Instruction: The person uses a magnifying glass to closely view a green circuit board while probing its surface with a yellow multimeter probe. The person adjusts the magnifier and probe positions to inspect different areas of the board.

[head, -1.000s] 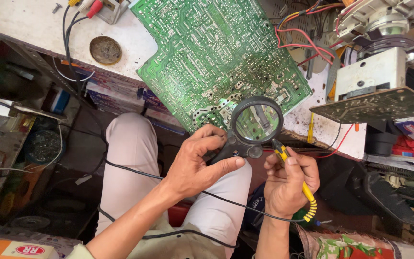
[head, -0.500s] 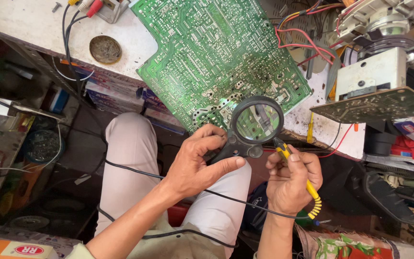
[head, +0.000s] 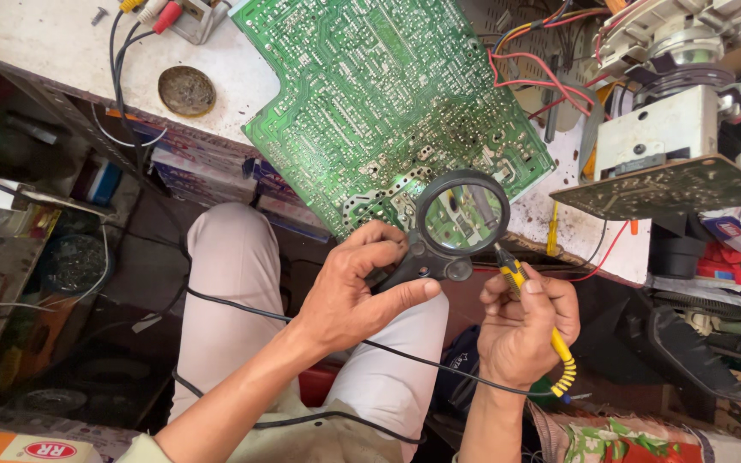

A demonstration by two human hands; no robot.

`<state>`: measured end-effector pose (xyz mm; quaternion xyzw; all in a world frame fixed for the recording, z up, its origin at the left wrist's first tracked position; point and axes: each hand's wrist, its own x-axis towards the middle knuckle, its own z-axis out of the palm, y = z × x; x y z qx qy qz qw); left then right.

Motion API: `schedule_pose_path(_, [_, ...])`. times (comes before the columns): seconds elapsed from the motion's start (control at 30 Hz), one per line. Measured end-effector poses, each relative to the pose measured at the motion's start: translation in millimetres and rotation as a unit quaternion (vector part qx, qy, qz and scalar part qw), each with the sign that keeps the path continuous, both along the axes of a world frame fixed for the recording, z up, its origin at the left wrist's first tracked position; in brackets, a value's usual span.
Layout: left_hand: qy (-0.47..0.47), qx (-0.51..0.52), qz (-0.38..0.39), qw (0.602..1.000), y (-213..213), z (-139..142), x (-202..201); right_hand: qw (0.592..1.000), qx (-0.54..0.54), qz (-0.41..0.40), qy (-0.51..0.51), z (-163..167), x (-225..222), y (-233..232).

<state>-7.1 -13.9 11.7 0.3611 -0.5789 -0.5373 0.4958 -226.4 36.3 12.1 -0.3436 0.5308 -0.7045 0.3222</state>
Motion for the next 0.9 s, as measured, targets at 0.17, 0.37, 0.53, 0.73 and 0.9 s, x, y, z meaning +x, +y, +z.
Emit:
schedule_pose_path(0.17, [-0.002, -0.001, 0.000, 1.000, -0.6, 0.1, -0.9, 1.000, 0.000, 0.002, 0.004, -0.9, -1.2, 0.2])
schedule_pose_path(0.37, [-0.003, -0.001, -0.005, 1.000, -0.2, 0.2, -1.4, 1.000, -0.007, -0.009, 0.010, -3.2, -2.3, 3.0])
schedule_pose_path(0.53, [0.004, 0.004, -0.010, 1.000, -0.2, 0.0, -2.4, 1.000, -0.007, -0.004, 0.028, -5.6, -2.5, 5.7])
schedule_pose_path(0.73, [-0.001, -0.002, -0.007, 1.000, -0.3, 0.2, -2.0, 0.997, -0.019, -0.003, 0.077, -7.2, -1.7, 5.7])
schedule_pose_path(0.9, [-0.009, 0.017, -0.011, 1.000, -0.9, 0.5, -2.7, 0.992, -0.025, -0.003, 0.123, -2.8, -4.3, 8.8])
